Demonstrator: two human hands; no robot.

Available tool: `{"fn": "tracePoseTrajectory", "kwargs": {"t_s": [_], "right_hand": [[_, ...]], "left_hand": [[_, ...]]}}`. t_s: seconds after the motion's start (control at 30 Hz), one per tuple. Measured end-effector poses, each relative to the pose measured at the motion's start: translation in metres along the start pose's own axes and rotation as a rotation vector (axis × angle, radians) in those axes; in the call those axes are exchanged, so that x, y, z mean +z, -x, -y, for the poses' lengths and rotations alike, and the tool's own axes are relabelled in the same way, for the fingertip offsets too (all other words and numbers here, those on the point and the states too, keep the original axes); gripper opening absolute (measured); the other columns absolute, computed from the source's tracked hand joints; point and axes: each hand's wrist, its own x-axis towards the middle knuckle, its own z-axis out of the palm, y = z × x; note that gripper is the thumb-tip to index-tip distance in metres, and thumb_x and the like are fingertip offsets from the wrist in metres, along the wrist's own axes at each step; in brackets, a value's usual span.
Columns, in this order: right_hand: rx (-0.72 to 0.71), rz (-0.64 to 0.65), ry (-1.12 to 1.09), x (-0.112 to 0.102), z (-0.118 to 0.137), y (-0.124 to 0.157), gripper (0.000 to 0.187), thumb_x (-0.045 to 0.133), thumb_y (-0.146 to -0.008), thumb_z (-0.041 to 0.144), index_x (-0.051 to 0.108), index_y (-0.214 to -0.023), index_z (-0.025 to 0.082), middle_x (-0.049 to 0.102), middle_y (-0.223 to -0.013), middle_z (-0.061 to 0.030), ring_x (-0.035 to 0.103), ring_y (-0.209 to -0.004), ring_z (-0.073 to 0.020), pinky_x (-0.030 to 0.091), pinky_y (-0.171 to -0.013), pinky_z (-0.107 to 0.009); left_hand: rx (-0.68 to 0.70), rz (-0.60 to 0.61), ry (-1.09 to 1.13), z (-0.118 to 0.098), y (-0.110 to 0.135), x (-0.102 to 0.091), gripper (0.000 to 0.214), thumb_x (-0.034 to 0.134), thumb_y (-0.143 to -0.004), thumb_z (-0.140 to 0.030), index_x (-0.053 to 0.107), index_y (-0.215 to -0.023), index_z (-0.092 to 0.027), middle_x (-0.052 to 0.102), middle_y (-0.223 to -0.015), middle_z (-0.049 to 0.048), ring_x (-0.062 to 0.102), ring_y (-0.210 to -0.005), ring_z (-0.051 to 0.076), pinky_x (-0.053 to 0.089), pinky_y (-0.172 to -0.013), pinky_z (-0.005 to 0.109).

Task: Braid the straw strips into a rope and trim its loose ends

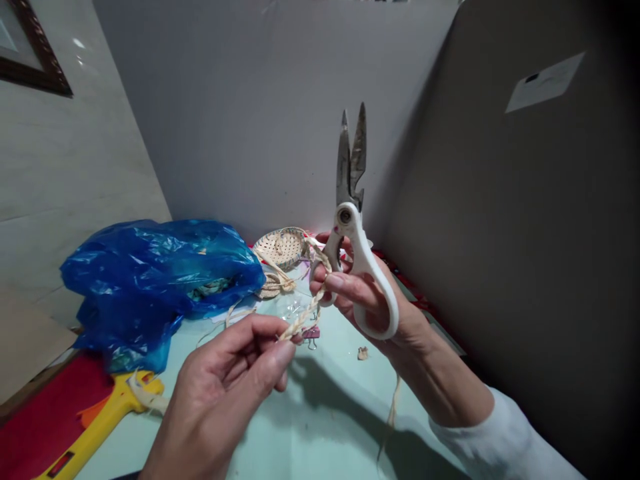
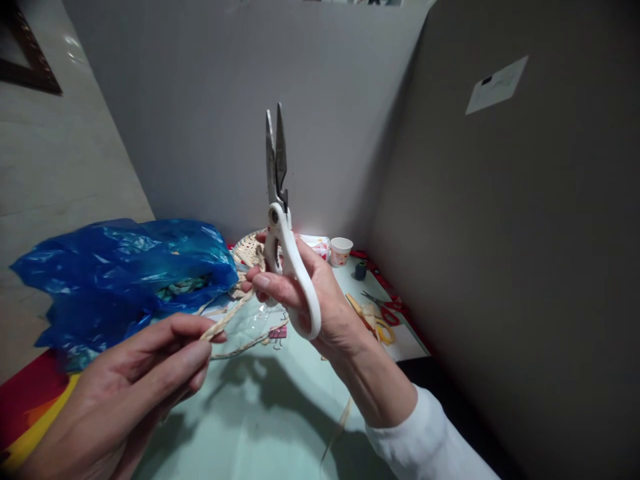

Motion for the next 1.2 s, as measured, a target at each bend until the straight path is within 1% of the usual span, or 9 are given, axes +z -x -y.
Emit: {"fn": "tracePoseTrajectory", "kwargs": {"t_s": [0.13, 0.23, 0.4, 0.53, 0.73, 0.83, 1.03, 1.13, 1.2], "right_hand": [[0.000, 0.038, -0.016, 0.002, 0.000, 0.001, 0.042, 0.077, -0.071, 0.020, 0.058, -0.108, 0.025, 0.062, -0.080, 0.0012, 0.065, -0.074, -0.0131, 0.050, -0.061, -0.023], [-0.003, 0.045, -0.024, 0.003, 0.000, 0.001, 0.040, 0.078, -0.071, 0.020, 0.059, -0.107, 0.025, 0.062, -0.080, 0.0014, 0.065, -0.074, -0.0135, 0.052, -0.063, -0.024], [0.018, 0.041, -0.006, 0.003, -0.002, 0.001, 0.041, 0.078, -0.071, 0.021, 0.060, -0.107, 0.026, 0.062, -0.082, 0.0009, 0.065, -0.076, -0.0148, 0.052, -0.065, -0.026], [0.005, 0.042, 0.088, 0.002, -0.005, 0.001, 0.039, 0.078, -0.073, 0.026, 0.061, -0.108, 0.026, 0.060, -0.082, 0.0007, 0.062, -0.074, -0.0146, 0.049, -0.061, -0.026], [0.024, -0.072, 0.154, 0.001, -0.005, -0.001, 0.031, 0.079, -0.073, 0.030, 0.056, -0.092, 0.021, 0.055, -0.074, 0.0027, 0.050, -0.061, -0.0094, 0.040, -0.055, -0.024], [0.014, -0.124, 0.150, 0.000, -0.004, -0.001, 0.032, 0.079, -0.072, 0.031, 0.055, -0.090, 0.020, 0.052, -0.069, 0.0047, 0.048, -0.058, -0.0084, 0.038, -0.052, -0.022], [0.006, -0.220, 0.172, 0.000, -0.006, -0.002, 0.043, 0.083, -0.067, 0.028, 0.059, -0.101, 0.019, 0.057, -0.071, 0.0039, 0.051, -0.060, -0.0086, 0.039, -0.050, -0.020], [0.020, -0.239, 0.189, -0.001, -0.008, -0.002, 0.044, 0.085, -0.064, 0.028, 0.060, -0.100, 0.019, 0.060, -0.072, 0.0033, 0.052, -0.060, -0.0087, 0.038, -0.048, -0.019], [0.041, -0.248, 0.205, -0.001, -0.009, -0.003, 0.046, 0.086, -0.061, 0.029, 0.061, -0.099, 0.019, 0.059, -0.071, 0.0035, 0.052, -0.059, -0.0085, 0.037, -0.048, -0.019]], "left_hand": [[0.012, -0.035, 0.032, -0.001, 0.002, 0.001, 0.025, 0.080, -0.065, -0.036, 0.075, -0.082, -0.019, 0.054, -0.055, -0.0008, 0.046, -0.052, 0.009, 0.038, -0.049, 0.018], [-0.030, -0.036, 0.033, -0.002, 0.003, 0.000, 0.026, 0.080, -0.064, -0.035, 0.076, -0.085, -0.019, 0.058, -0.059, 0.0014, 0.045, -0.052, 0.009, 0.038, -0.049, 0.019], [-0.080, 0.052, 0.024, -0.003, 0.000, -0.002, 0.019, 0.077, -0.067, -0.031, 0.073, -0.082, -0.020, 0.064, -0.068, 0.0048, 0.053, -0.063, 0.014, 0.044, -0.057, 0.024], [-0.072, 0.103, 0.063, 0.001, -0.003, -0.001, 0.014, 0.074, -0.071, -0.031, 0.069, -0.075, -0.019, 0.055, -0.064, 0.0006, 0.046, -0.057, 0.010, 0.041, -0.053, 0.021], [-0.036, 0.047, 0.028, 0.006, -0.007, 0.003, 0.019, 0.075, -0.072, -0.029, 0.065, -0.084, -0.019, 0.058, -0.070, -0.0011, 0.050, -0.052, 0.008, 0.041, -0.050, 0.020], [-0.001, 0.036, -0.051, 0.008, -0.010, 0.001, 0.017, 0.073, -0.076, -0.031, 0.065, -0.086, -0.021, 0.058, -0.059, -0.0035, 0.051, -0.048, 0.009, 0.041, -0.048, 0.019], [-0.044, 0.138, -0.159, 0.009, -0.012, -0.004, 0.018, 0.066, -0.083, -0.038, 0.068, -0.084, -0.019, 0.059, -0.052, -0.0034, 0.051, -0.043, 0.009, 0.042, -0.049, 0.020], [-0.080, 0.201, -0.143, 0.007, -0.010, -0.003, 0.020, 0.067, -0.081, -0.038, 0.071, -0.085, -0.019, 0.061, -0.057, -0.0009, 0.050, -0.043, 0.010, 0.043, -0.047, 0.021], [-0.080, 0.192, -0.093, 0.005, -0.007, -0.001, 0.020, 0.071, -0.078, -0.035, 0.072, -0.088, -0.018, 0.063, -0.061, 0.0012, 0.048, -0.044, 0.009, 0.040, -0.044, 0.020]]}}
